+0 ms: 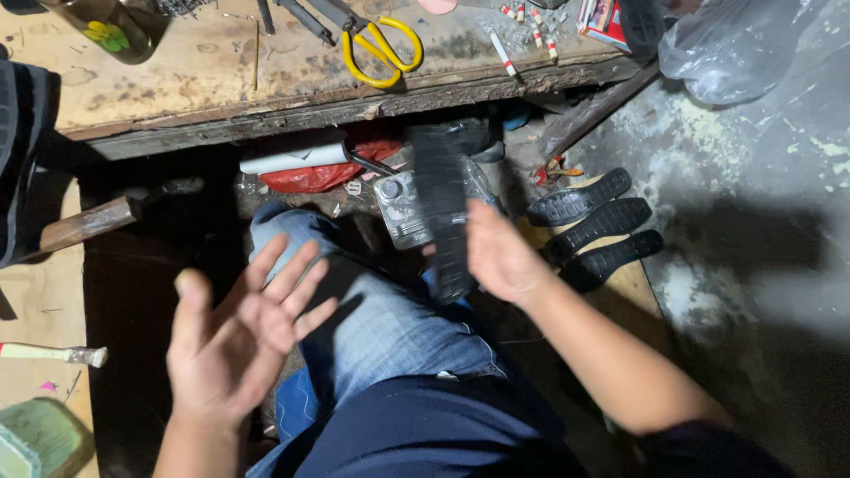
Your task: The person applies a yellowish liquid to the bottom of black shoe soles using a small brush. They repeatedly dip the brush into a container and coat each sole, then place the treated soles on a nearby surface. The process is repeated for multiple soles.
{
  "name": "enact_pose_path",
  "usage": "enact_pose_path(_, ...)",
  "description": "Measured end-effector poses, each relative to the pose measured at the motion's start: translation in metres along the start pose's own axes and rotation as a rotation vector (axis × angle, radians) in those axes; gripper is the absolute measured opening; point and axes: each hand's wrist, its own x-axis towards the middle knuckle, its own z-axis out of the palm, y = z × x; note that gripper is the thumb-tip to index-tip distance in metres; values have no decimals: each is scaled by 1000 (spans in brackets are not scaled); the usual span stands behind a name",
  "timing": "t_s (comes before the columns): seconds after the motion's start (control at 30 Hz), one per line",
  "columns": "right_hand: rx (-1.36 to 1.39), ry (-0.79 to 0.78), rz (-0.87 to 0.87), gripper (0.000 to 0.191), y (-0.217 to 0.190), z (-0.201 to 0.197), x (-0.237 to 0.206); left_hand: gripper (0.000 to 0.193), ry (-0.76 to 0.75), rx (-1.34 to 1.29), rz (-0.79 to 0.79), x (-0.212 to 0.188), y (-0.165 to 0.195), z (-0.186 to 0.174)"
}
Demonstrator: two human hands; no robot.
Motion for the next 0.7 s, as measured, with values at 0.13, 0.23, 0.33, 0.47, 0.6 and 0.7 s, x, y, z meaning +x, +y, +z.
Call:
enact_pose_path(0.13, -164, 538, -81, 44, -12, -77, -58, 103, 94, -43, 18, -44, -29, -78)
enact_pose_path(0.23, -138, 990, -198, 28, -21, -125, -120, 102, 234, -108, -37, -73, -67, -133)
enact_pose_path(0.33, -44, 1248, -276, 32, -26, -145, -162, 100, -95, -623, -50, -98, -102, -162)
enact_pose_path(0.47, 75, 1330, -334, 26, -31, -148, -177, 109, 473, -157, -59, -103, -108, -164)
enact_pose_path(0.6, 98, 1308, -329, 30, -34, -148, -172, 108, 524, -119, -52, -101, -106, -151)
enact_pose_path(0.7, 91, 1377, -305, 28, -31, -149, -167, 103, 548, -145, -48, -103, -108, -144)
